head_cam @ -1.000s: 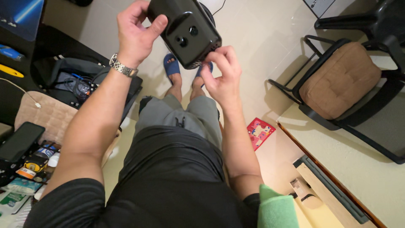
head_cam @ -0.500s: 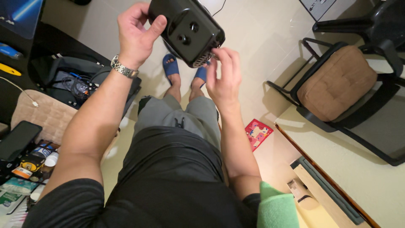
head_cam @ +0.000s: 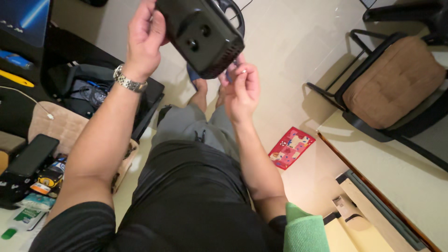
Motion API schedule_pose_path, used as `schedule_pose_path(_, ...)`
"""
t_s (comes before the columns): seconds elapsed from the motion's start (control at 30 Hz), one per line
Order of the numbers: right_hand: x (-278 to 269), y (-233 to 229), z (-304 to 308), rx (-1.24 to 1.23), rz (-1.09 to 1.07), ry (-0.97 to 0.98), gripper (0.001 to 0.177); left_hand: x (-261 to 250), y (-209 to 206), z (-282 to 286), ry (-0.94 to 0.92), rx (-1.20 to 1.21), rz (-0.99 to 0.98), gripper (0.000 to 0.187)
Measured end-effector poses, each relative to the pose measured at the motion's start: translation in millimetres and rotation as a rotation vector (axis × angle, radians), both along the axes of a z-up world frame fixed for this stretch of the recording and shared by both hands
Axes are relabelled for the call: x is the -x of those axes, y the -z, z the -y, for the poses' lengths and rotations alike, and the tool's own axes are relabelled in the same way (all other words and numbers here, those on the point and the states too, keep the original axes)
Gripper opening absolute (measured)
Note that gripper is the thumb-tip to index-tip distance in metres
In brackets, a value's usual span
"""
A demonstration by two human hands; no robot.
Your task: The person assembles a small black device by inserting a screw into a vented slot and tightening it with a screwdriver. They then attach two black rubber feet to the bottom of the device, pressing each into place.
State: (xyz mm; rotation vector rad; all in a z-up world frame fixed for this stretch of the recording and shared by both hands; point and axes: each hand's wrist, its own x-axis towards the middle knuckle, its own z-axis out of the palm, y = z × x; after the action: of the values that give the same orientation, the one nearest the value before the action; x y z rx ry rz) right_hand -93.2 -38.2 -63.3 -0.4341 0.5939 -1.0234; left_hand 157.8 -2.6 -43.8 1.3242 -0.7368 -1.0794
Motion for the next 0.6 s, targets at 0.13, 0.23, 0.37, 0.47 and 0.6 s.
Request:
schedule_pose_path(0.13, -3, -9, -2, 0.127, -0.012, -0.049, 0.01, 2, 15, 12, -0.091, -0.041, -0.2, 0.028)
schedule_pose_path(0.23, -1, -13, 1, 0.136, -0.075, -0.043, 0.012, 3, 25, 19, -0.123, -0.043, -0.182, 0.029)
schedule_pose_path(0.37, 8, -19, 9, 0.171, -0.117, -0.078, 0.016, 3, 24, 21, -0.109, -0.035, -0.13, 0.031)
schedule_pose_path(0.47, 4, -23, 11, 0.218, -0.219, -0.069, 0.016, 3, 22, 20, -0.134, -0.095, -0.107, 0.031)
schedule_pose_path(0.6, 1, -32, 6, 0.213, -0.715, 0.022, 0.018, 0, 17, 16, -0.076, -0.065, -0.154, 0.038)
